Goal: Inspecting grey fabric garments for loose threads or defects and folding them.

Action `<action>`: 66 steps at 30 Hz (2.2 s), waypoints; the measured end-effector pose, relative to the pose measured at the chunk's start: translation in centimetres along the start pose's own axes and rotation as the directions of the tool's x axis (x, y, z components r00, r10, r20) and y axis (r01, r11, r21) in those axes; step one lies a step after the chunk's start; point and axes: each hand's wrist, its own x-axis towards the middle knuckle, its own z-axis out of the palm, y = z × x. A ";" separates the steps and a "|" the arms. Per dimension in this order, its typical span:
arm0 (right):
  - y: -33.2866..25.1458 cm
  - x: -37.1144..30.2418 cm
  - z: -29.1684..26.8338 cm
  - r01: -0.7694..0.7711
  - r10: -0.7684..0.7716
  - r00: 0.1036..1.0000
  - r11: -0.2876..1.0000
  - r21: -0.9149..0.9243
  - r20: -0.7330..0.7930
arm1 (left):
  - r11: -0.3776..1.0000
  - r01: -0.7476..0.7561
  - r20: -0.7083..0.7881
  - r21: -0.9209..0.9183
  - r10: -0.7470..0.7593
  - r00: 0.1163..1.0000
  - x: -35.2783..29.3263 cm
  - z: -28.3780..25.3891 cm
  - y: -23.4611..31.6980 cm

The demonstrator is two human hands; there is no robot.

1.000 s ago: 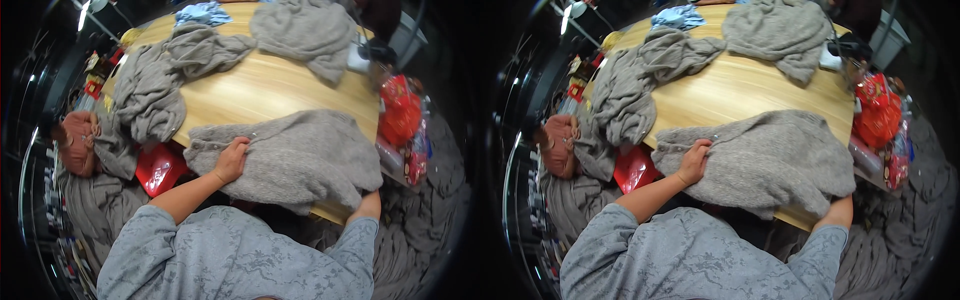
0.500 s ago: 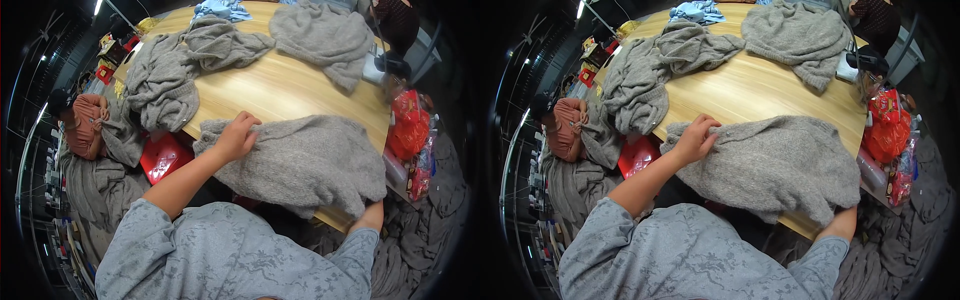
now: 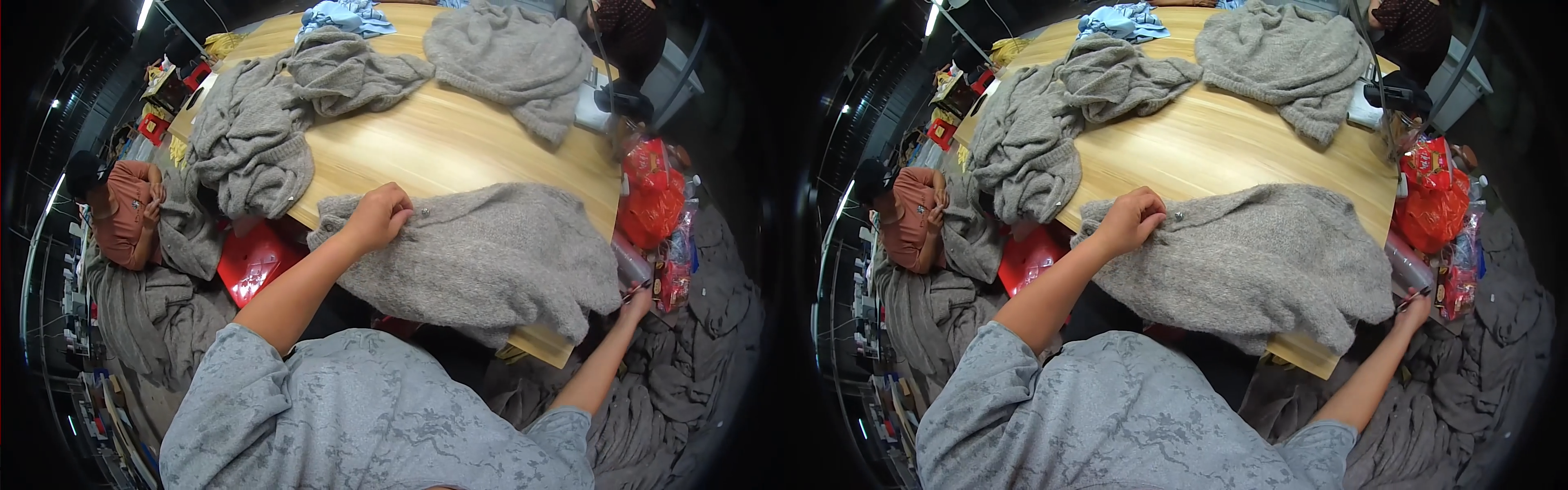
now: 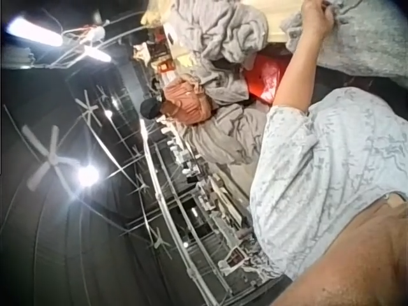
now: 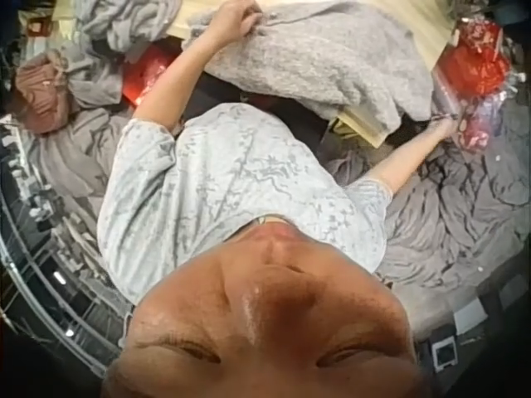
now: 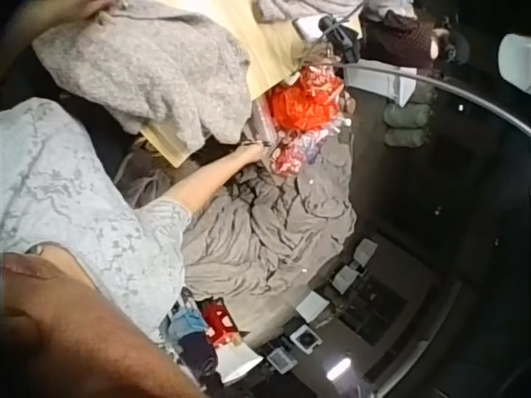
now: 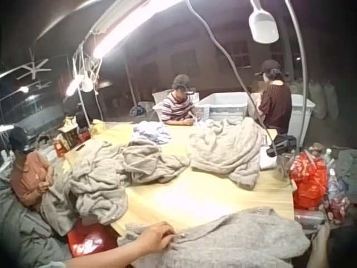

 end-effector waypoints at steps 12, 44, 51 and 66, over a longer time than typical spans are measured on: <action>-7.3 -36.6 18.8 0.900 -0.150 0.158 0.429 -0.080 0.976 | 0.960 0.111 -0.050 -0.259 -0.128 0.991 -0.7 1.1 -0.2; 10.1 5.9 0.8 -0.269 0.266 0.963 0.961 -0.070 -0.052 | 0.941 0.269 0.570 -0.206 -0.108 0.815 -6.9 -5.2 2.0; 14.4 9.4 4.4 -0.364 0.426 0.900 0.852 0.377 -0.093 | 0.910 0.404 0.568 -0.089 -0.287 0.771 -8.4 -4.9 2.5; -9.6 -10.4 9.3 0.281 -0.327 0.897 0.941 0.188 0.297 | 0.982 -0.027 0.038 -0.188 0.035 0.999 -5.7 -3.1 1.1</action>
